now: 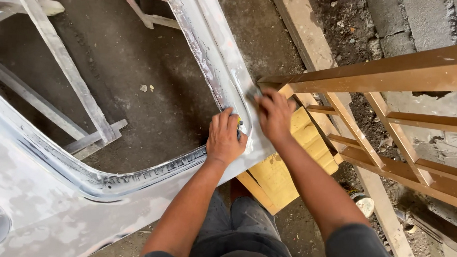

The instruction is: The person scrapes paint off a white car door using a metal scraper held in the right hand. They repeatedly wipe the scraped area with a yellow cloth held in the left hand to remove debris. The person works along the door's edge and frame, alternating between scraping and wiping.

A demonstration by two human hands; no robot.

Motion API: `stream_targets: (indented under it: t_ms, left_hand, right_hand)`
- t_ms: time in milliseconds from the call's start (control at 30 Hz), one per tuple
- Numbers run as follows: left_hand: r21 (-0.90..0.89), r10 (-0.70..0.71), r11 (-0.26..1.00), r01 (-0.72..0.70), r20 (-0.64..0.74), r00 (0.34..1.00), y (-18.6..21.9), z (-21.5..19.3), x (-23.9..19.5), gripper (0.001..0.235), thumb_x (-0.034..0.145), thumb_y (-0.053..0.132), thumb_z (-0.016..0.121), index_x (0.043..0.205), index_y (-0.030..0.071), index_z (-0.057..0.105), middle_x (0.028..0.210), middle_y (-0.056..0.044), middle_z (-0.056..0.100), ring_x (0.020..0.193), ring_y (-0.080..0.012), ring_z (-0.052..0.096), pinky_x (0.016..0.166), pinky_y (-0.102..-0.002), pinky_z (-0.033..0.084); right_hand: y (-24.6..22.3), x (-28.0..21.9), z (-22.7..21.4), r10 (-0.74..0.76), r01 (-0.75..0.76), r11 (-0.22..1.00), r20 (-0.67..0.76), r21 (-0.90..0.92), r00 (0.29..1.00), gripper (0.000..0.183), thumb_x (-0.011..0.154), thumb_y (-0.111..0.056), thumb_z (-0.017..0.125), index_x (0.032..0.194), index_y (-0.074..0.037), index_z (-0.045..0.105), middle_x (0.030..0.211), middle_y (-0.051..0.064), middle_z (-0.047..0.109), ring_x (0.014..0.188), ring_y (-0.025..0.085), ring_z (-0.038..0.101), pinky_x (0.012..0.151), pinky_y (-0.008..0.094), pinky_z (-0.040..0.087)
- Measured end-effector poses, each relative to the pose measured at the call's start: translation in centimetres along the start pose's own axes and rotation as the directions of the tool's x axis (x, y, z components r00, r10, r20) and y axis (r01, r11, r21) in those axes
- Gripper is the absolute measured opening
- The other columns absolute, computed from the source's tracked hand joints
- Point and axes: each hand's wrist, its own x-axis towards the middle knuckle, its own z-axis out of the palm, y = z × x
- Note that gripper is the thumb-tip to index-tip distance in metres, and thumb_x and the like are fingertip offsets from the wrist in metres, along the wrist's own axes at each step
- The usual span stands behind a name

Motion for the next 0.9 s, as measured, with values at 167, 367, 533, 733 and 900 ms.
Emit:
stream_targets:
  t_ms: [167, 367, 533, 733, 900]
  left_hand:
    - [0.018, -0.002, 1.0, 0.001, 0.034, 0.999, 0.4, -0.1, -0.1, 0.048, 0.076, 0.017, 0.072, 0.12, 0.003, 0.056, 0.14, -0.019, 0.051, 0.121, -0.0395, 0.05, 0.101, -0.053, 0.042]
    - [0.069, 0.03, 0.997, -0.031, 0.017, 0.999, 0.5, 0.2, 0.0, 0.048, 0.074, 0.017, 0.072, 0.119, 0.004, 0.057, 0.139, -0.017, 0.052, 0.121, -0.0387, 0.05, 0.1, -0.054, 0.04]
    - [0.024, 0.064, 0.998, -0.064, 0.019, 0.998, 0.5, 0.6, -0.9, 0.048, 0.074, 0.016, 0.072, 0.118, 0.005, 0.058, 0.137, -0.016, 0.054, 0.12, -0.0383, 0.051, 0.1, -0.053, 0.041]
    - [0.024, 0.136, 0.99, -0.141, 0.158, 0.978, -1.1, 0.9, 2.1, 0.041, 0.081, 0.013, 0.07, 0.119, 0.005, 0.06, 0.137, -0.015, 0.056, 0.119, -0.037, 0.053, 0.1, -0.053, 0.043]
    - [-0.026, -0.004, 1.0, 0.004, 0.014, 1.0, 1.2, -0.9, 11.9, 0.059, 0.085, 0.02, 0.072, 0.136, 0.0, 0.051, 0.153, -0.029, 0.04, 0.138, -0.0458, 0.039, 0.114, -0.054, 0.035]
  right_hand:
    - [-0.1, -9.9, -4.8, 0.104, -0.103, 0.995, 0.103, -0.016, 0.989, 0.027, 0.083, -0.007, 0.075, 0.108, -0.016, 0.077, 0.121, 0.003, 0.069, 0.113, 0.023, 0.063, 0.09, 0.04, 0.035]
    - [-0.4, -2.0, -0.2, 0.076, -0.076, 0.997, 0.007, 0.033, 0.997, 0.02, 0.088, -0.012, 0.077, 0.107, -0.017, 0.076, 0.122, 0.002, 0.068, 0.112, 0.025, 0.062, 0.093, 0.042, 0.037]
    - [-1.3, 2.2, 1.4, 0.094, -0.092, 0.995, -0.027, 0.047, 0.995, 0.019, 0.087, -0.012, 0.074, 0.105, -0.018, 0.077, 0.121, 0.002, 0.068, 0.109, 0.027, 0.061, 0.088, 0.043, 0.038]
    - [-1.9, -10.0, -3.7, 0.175, -0.175, 0.983, 0.014, 0.045, 0.984, 0.027, 0.086, -0.008, 0.075, 0.112, -0.016, 0.077, 0.122, 0.006, 0.067, 0.112, 0.026, 0.061, 0.09, 0.041, 0.038]
    - [-2.8, -14.0, -5.7, 0.334, -0.339, 0.939, 0.079, 0.062, 0.939, 0.03, 0.082, -0.005, 0.075, 0.11, -0.017, 0.078, 0.121, 0.003, 0.068, 0.11, 0.024, 0.061, 0.089, 0.041, 0.036]
